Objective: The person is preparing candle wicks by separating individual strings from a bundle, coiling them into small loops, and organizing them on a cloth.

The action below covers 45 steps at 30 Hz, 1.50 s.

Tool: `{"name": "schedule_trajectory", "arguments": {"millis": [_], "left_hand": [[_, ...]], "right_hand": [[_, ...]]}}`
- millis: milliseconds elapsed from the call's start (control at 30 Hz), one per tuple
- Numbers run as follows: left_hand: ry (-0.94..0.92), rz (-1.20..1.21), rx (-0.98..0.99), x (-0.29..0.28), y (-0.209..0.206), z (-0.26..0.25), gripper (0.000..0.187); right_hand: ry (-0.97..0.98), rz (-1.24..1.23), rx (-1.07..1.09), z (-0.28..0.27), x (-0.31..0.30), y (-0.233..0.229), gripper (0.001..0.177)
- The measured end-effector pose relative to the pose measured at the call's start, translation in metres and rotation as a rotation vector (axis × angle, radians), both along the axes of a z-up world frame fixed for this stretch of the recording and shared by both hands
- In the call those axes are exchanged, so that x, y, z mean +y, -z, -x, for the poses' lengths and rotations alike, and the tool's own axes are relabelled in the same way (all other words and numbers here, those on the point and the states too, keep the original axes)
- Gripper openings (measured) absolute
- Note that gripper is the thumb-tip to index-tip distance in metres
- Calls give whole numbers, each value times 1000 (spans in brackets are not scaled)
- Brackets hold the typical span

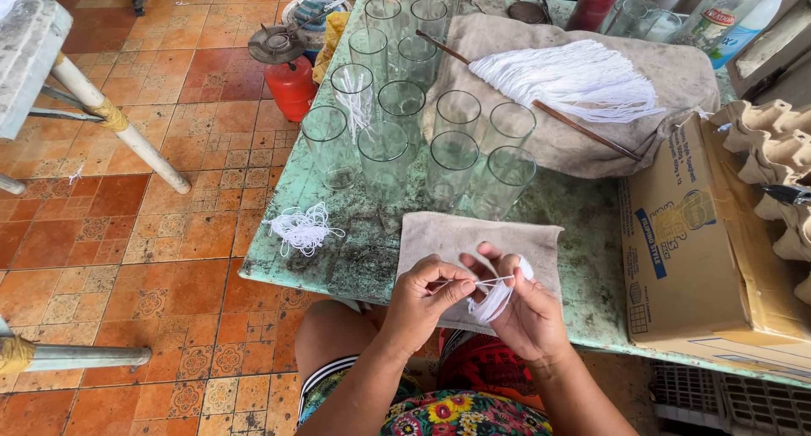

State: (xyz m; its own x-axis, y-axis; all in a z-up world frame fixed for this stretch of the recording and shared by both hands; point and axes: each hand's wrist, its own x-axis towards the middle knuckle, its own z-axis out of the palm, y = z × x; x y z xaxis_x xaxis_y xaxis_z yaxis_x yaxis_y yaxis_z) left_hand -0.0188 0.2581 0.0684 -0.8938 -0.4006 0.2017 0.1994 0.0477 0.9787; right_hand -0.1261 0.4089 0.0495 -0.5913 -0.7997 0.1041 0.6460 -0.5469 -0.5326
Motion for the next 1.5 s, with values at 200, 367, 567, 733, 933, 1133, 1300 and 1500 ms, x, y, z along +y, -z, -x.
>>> {"name": "schedule_trajectory", "arguments": {"millis": [200,367,567,733,933,1133,1300,1500], "left_hand": [[-84,294,129,3,-6,4,4],[93,-52,-60,-12,21,2,8],[-191,409,-378,-113,41,-17,10],[-472,939,-793,-210,73,-29,31],[-407,904,-908,-229,77,-28,28],[-366,492,-480,-195,10,-31,28],[-173,294,-203,-169,-14,-23,17],[-114,324,-120,-147,-40,-9,16]], "right_hand": [[-384,-400,836,-8,12,-12,18],[211,21,841,19,28,-23,18],[417,58,502,56,78,-46,55],[348,-54,526,45,57,-44,87],[-38,-458,802,26,-3,-25,52],[64,-632,846,17,-68,-17,36],[-1,-735,813,6,-95,-30,35],[-41,-607,603,-1,-112,12,45]]}}
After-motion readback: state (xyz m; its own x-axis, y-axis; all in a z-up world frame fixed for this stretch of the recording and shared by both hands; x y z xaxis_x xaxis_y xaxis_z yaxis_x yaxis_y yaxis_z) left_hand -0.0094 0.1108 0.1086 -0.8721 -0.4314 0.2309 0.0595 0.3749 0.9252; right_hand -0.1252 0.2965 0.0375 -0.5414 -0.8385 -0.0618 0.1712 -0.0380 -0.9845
